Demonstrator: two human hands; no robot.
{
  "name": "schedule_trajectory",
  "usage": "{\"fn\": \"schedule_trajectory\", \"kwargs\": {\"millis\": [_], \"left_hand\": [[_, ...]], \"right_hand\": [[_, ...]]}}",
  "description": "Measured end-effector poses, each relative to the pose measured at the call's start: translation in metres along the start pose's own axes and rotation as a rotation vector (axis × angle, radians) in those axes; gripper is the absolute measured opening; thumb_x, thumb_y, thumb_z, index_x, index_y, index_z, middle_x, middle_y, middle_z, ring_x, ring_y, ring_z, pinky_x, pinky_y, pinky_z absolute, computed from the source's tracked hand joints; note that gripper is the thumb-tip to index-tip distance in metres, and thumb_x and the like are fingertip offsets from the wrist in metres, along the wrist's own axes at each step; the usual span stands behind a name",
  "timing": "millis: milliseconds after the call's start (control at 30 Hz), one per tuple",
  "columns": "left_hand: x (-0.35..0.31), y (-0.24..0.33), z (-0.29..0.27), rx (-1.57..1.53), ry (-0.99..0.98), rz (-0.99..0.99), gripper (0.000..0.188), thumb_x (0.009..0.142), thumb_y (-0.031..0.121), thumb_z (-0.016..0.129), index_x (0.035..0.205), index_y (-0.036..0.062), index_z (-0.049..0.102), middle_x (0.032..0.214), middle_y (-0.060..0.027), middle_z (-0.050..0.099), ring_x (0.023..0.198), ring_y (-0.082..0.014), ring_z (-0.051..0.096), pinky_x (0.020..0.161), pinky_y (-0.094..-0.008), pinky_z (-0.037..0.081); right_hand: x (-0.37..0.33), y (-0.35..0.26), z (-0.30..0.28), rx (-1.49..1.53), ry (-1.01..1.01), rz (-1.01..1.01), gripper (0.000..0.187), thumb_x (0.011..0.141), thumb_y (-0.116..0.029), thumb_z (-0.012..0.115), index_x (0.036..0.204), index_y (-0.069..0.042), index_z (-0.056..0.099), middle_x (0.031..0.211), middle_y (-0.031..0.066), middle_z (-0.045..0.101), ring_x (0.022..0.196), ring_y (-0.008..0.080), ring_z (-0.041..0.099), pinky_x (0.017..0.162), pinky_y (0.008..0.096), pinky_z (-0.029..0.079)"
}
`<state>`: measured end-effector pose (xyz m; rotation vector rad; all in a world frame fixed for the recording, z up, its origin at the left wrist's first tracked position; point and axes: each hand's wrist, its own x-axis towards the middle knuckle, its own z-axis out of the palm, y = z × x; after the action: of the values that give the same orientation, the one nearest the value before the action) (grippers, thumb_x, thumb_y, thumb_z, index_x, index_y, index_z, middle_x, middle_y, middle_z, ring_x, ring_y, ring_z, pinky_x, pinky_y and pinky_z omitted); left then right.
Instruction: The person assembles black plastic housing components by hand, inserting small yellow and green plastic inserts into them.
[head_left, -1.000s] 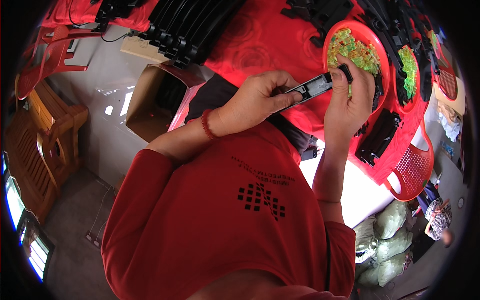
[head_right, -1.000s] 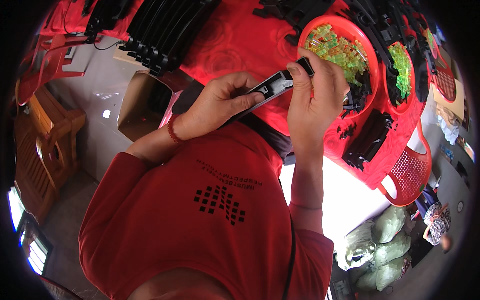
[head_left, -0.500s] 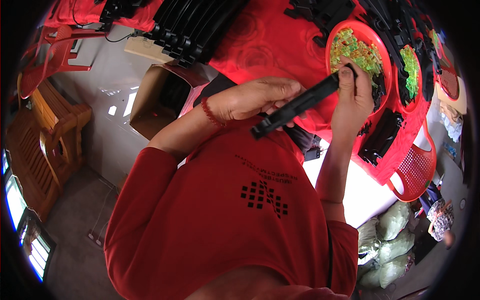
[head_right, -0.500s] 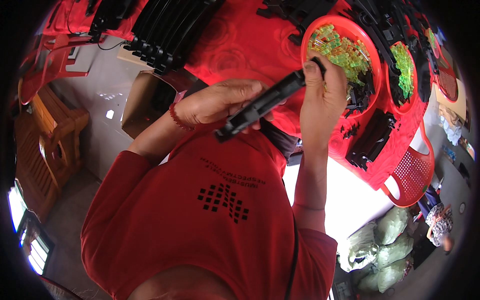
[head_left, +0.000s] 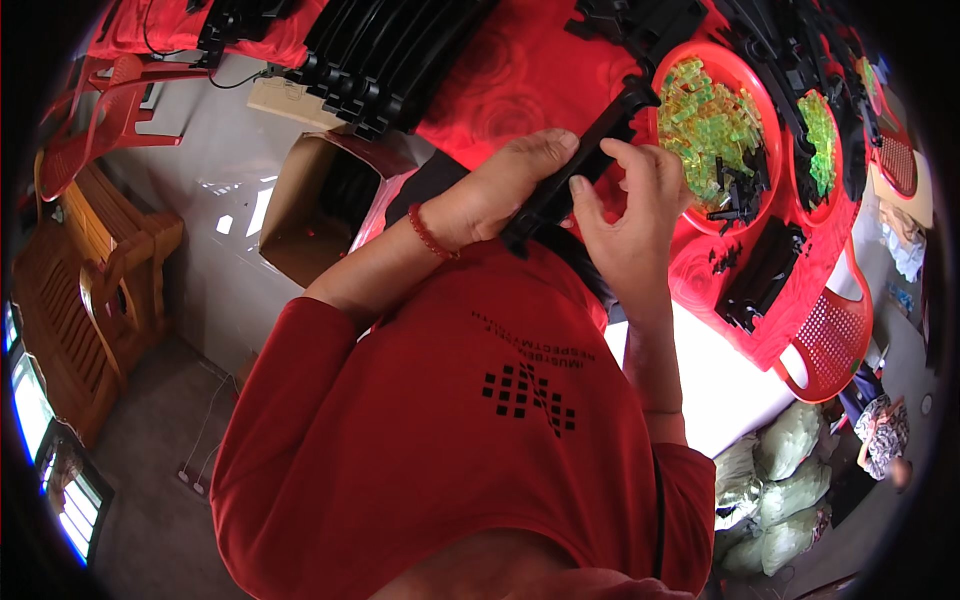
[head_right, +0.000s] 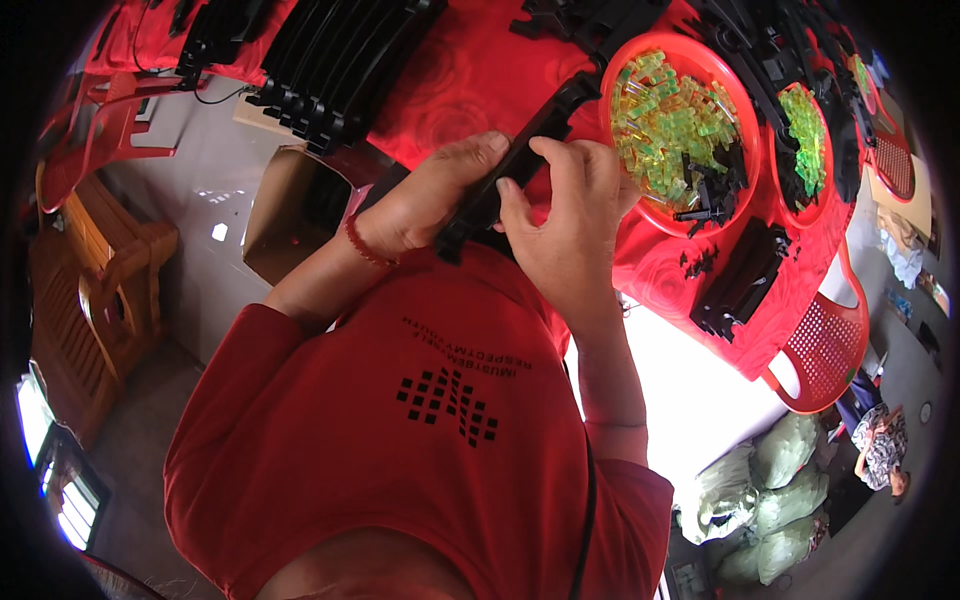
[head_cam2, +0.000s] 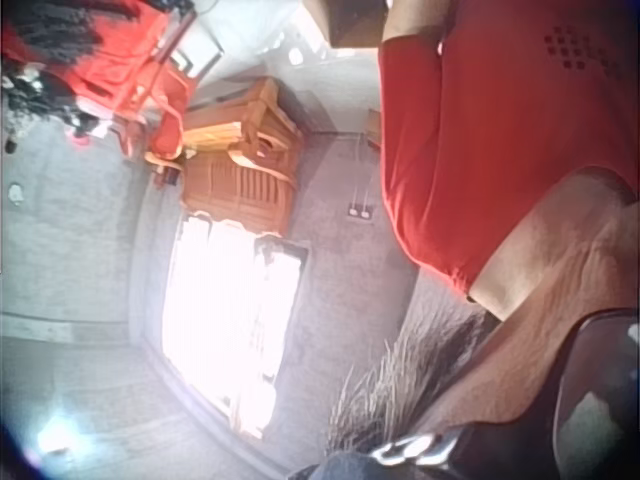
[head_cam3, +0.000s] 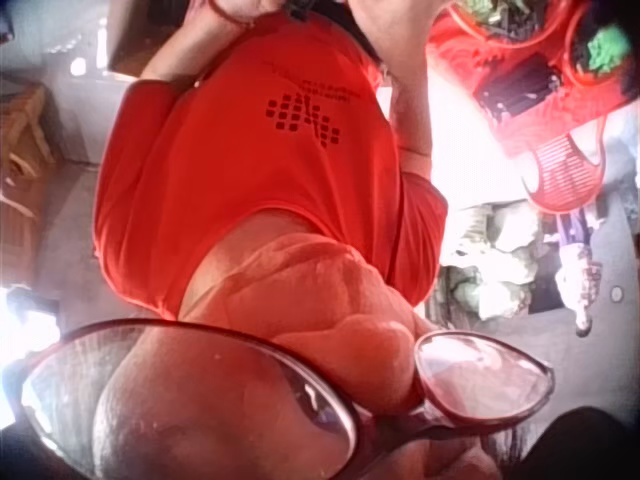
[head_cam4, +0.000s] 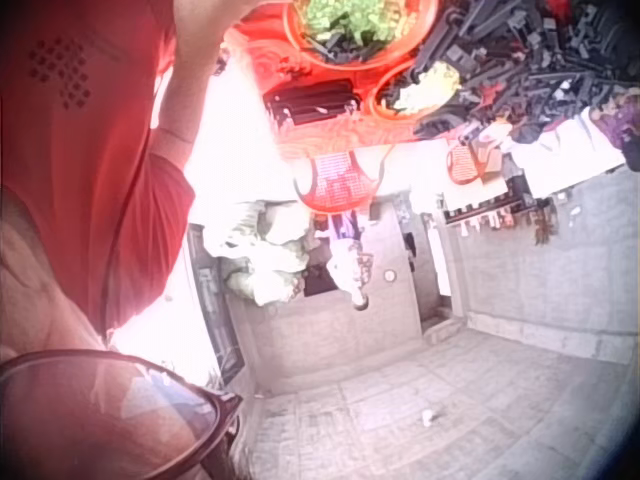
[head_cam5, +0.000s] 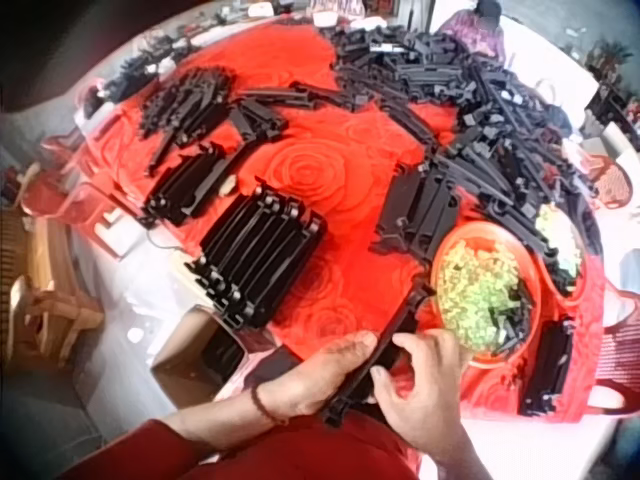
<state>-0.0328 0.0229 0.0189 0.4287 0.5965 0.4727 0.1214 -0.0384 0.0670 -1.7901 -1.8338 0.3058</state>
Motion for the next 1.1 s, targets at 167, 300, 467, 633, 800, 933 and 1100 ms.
{"fn": "schedule_trajectory", "kwargs": {"millis": [167,300,467,633,800,933,1100], "left_hand": [[0.002,-0.003,0.002,0.108,0.054,0.036,0.031,0.107,0.032,0.043,0.113,0.0047,0.056,0.094,-0.0027,0.061,0.077,-0.0089,0.064,0.07,-0.024,0.057],[0.001,-0.005,0.001,0.15,0.084,0.081,0.031,0.107,0.033,0.043,0.114,0.0059,0.056,0.096,-0.0013,0.06,0.078,-0.0076,0.063,0.072,-0.0234,0.056],[0.0,-0.007,-0.001,0.143,0.103,0.055,0.03,0.107,0.033,0.041,0.113,0.0064,0.055,0.095,-0.0008,0.059,0.081,-0.0076,0.062,0.073,-0.0238,0.056],[0.001,-0.009,0.01,0.09,0.158,0.052,0.026,0.108,0.028,0.04,0.111,0.0064,0.054,0.091,0.0001,0.055,0.076,-0.006,0.056,0.065,-0.0228,0.051],[0.002,-0.013,0.007,0.106,0.2,0.057,0.026,0.108,0.027,0.038,0.111,0.0062,0.053,0.089,0.0,0.054,0.076,-0.0066,0.056,0.065,-0.0233,0.051],[0.002,-0.013,0.004,0.12,0.204,0.049,0.026,0.108,0.028,0.037,0.11,0.0066,0.053,0.088,-0.0001,0.054,0.075,-0.0071,0.057,0.064,-0.0235,0.052],[0.0,-0.013,0.005,0.116,0.19,0.034,0.027,0.107,0.03,0.042,0.111,0.0067,0.054,0.096,0.0004,0.057,0.082,-0.007,0.059,0.073,-0.0236,0.054]], "right_hand": [[0.003,-0.005,0.002,-0.031,-0.087,0.04,0.06,0.07,-0.014,0.08,0.122,-0.006,0.052,0.11,0.0094,0.054,0.112,0.0275,0.047,0.092,0.045,0.031],[0.001,-0.002,0.013,-0.03,-0.077,0.042,0.064,0.067,-0.012,0.08,0.123,-0.005,0.049,0.112,0.0104,0.052,0.114,0.0282,0.045,0.092,0.0458,0.032],[-0.001,0.001,0.015,-0.054,-0.07,0.001,0.063,0.066,-0.009,0.08,0.12,-0.006,0.05,0.114,0.0128,0.048,0.111,0.0298,0.046,0.091,0.046,0.033],[0.0,0.005,0.015,-0.026,-0.153,0.045,0.061,0.066,-0.009,0.08,0.119,-0.006,0.05,0.115,0.0135,0.048,0.108,0.0323,0.047,0.091,0.0461,0.034],[0.001,0.004,0.017,-0.014,-0.167,0.056,0.06,0.066,-0.009,0.08,0.118,-0.006,0.05,0.115,0.0141,0.047,0.107,0.034,0.048,0.092,0.0467,0.034],[0.001,0.007,0.019,-0.024,-0.167,0.032,0.06,0.065,-0.011,0.08,0.117,-0.006,0.05,0.113,0.0142,0.046,0.107,0.0344,0.048,0.093,0.0471,0.034],[0.002,0.007,0.017,-0.042,-0.16,0.018,0.058,0.065,-0.011,0.079,0.115,-0.005,0.051,0.112,0.0141,0.046,0.106,0.0343,0.047,0.093,0.0469,0.033]]}}
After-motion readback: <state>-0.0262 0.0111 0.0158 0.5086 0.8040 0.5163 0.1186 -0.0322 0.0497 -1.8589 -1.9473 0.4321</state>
